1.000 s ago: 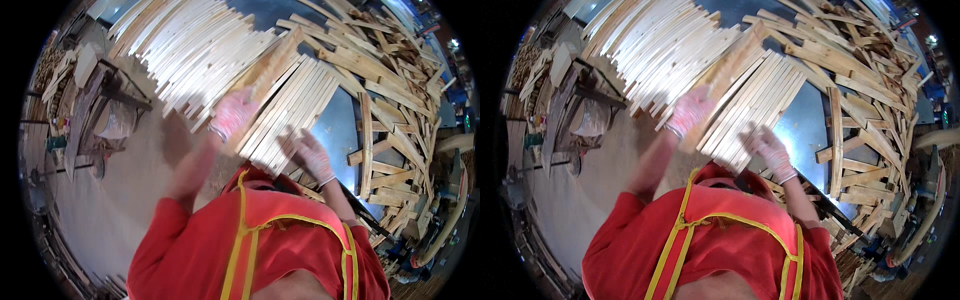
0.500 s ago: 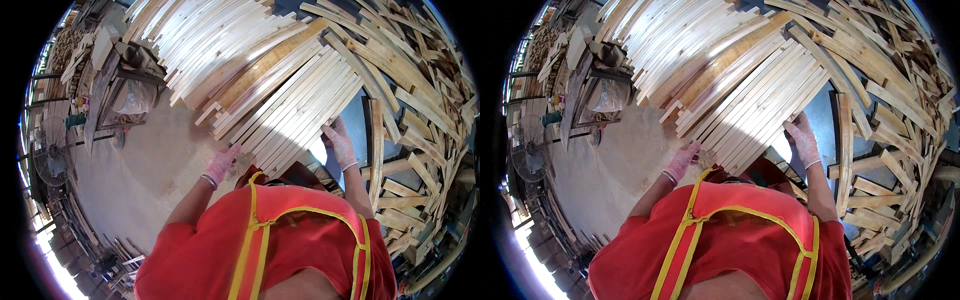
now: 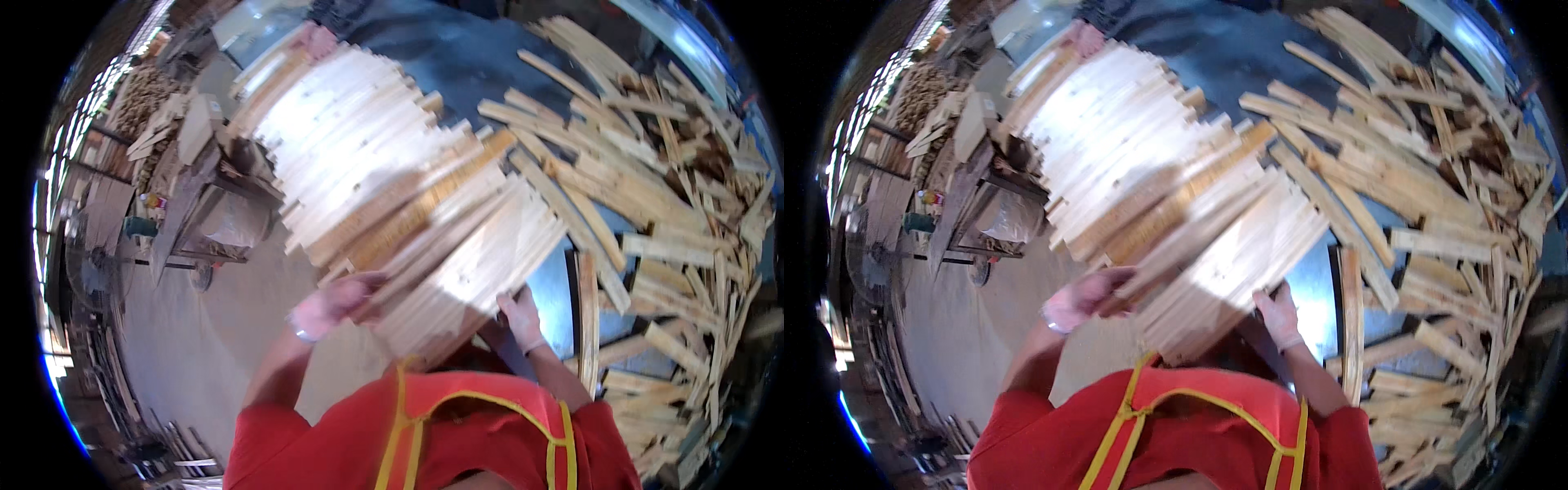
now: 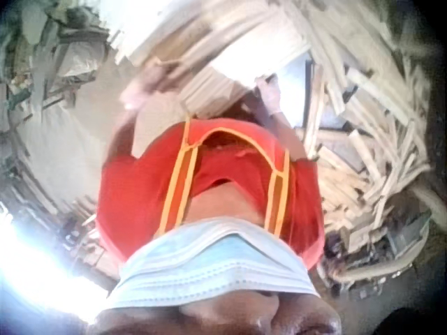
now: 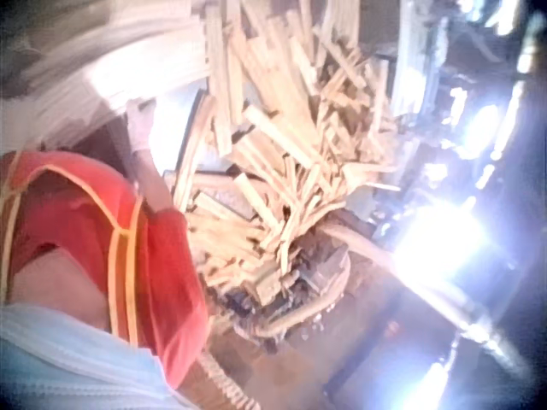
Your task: The person repeatedly picks up thin wooden planks from a large pile on a metal table and stacks them neatly on the left side. The person handles the planks one at a time, aligning them into a growing stack throughout the clip.
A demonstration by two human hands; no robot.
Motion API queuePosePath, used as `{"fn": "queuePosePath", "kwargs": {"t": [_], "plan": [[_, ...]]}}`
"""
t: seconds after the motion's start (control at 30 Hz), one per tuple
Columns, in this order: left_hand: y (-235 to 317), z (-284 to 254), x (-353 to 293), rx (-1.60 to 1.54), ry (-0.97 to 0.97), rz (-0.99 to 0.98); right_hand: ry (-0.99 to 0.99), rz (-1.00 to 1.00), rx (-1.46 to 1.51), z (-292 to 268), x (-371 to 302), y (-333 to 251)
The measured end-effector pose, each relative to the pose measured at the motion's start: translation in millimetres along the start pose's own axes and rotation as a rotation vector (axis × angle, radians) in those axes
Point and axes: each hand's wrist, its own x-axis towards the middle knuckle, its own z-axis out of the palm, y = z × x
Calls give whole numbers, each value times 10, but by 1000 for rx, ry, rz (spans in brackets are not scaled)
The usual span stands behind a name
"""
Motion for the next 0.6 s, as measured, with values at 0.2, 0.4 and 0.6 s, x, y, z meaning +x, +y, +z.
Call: {"fn": "queuePosePath", "kwargs": {"t": [0.2,0.4,0.6], "plan": [[103,587,1053,1335,64,110,-82,44,248,-16,-126,-326],[712,436,152,1166,343,4,-129,110,236,39,206,-289],[519,173,630,1523,803,384,-144,231,-35,196,280,-590]]}}
